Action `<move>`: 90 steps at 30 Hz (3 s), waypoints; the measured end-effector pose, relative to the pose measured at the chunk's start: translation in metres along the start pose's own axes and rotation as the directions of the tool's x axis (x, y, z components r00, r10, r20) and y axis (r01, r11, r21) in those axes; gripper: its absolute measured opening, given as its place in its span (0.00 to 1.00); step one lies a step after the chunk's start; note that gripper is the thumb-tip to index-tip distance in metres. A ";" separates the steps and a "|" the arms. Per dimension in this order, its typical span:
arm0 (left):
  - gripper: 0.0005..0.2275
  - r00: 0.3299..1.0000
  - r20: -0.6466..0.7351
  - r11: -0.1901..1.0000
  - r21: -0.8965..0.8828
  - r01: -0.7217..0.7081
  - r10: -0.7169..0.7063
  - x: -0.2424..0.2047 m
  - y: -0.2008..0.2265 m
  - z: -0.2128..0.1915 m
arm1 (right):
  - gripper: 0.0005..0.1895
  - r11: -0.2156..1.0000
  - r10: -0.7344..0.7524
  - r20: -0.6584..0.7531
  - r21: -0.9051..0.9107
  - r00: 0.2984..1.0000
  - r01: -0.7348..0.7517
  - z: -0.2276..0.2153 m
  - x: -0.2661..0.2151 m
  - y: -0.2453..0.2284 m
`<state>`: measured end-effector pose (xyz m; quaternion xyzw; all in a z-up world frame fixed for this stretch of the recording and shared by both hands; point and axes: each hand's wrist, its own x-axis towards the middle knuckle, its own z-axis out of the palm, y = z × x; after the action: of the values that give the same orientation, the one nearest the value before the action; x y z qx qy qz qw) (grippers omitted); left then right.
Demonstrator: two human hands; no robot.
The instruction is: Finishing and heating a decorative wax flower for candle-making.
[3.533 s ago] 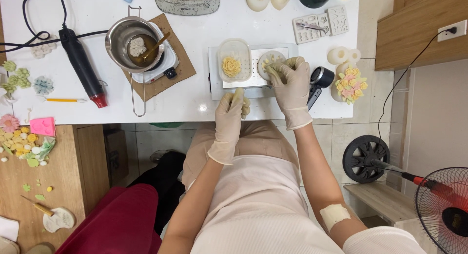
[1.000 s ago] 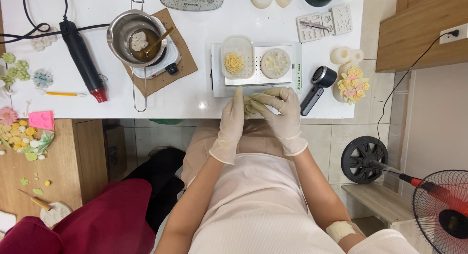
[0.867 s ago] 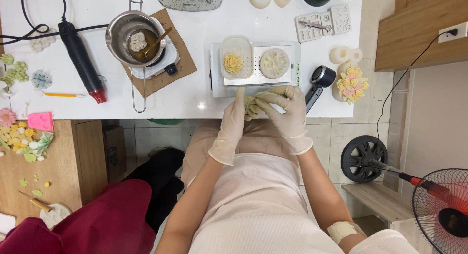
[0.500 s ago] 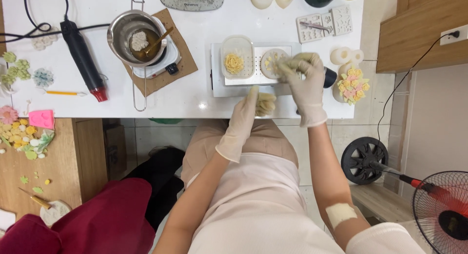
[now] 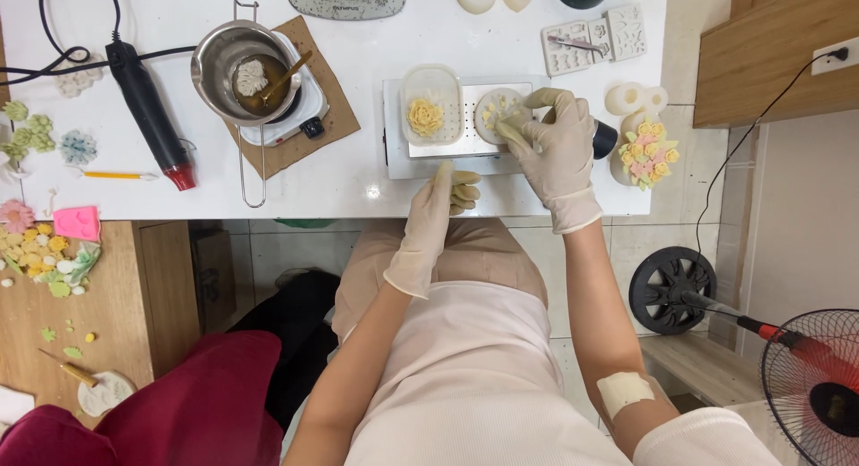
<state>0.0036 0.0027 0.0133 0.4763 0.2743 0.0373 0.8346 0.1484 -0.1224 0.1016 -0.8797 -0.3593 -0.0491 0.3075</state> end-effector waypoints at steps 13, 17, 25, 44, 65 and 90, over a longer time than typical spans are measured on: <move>0.24 0.998 -0.055 0.999 0.012 0.039 -0.038 -0.013 0.004 -0.012 | 0.17 0.997 -0.058 -0.008 0.042 0.998 0.058 -0.003 -0.013 -0.004; 0.23 0.997 -0.072 0.999 -0.009 0.040 -0.041 -0.021 0.006 -0.021 | 0.18 0.996 0.009 -0.083 0.084 0.997 -0.002 -0.002 -0.013 -0.003; 0.20 0.986 -0.166 0.999 -0.048 0.025 -0.033 -0.020 -0.010 -0.062 | 0.17 0.998 -0.057 -0.032 -0.007 0.998 0.057 -0.004 -0.014 0.001; 0.20 0.454 -0.710 0.618 0.699 0.359 0.539 -0.062 0.194 -0.223 | 0.28 0.978 0.046 -0.247 0.210 0.968 0.007 -0.016 -0.011 -0.016; 0.13 0.843 -0.502 0.978 0.168 -0.124 0.193 0.107 0.190 -0.352 | 0.25 0.986 0.077 -0.150 0.155 0.986 -0.054 -0.012 -0.004 -0.025; 0.15 0.745 -0.665 0.820 -0.447 -0.357 -0.039 -0.036 0.071 -0.199 | 0.22 0.963 -0.008 -0.101 0.269 0.995 0.035 -0.021 -0.014 -0.015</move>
<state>-0.1112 0.1839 0.0077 0.1962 0.4788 0.3509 0.7804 0.1308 -0.1346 0.1213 -0.8221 -0.3564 -0.0466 0.4415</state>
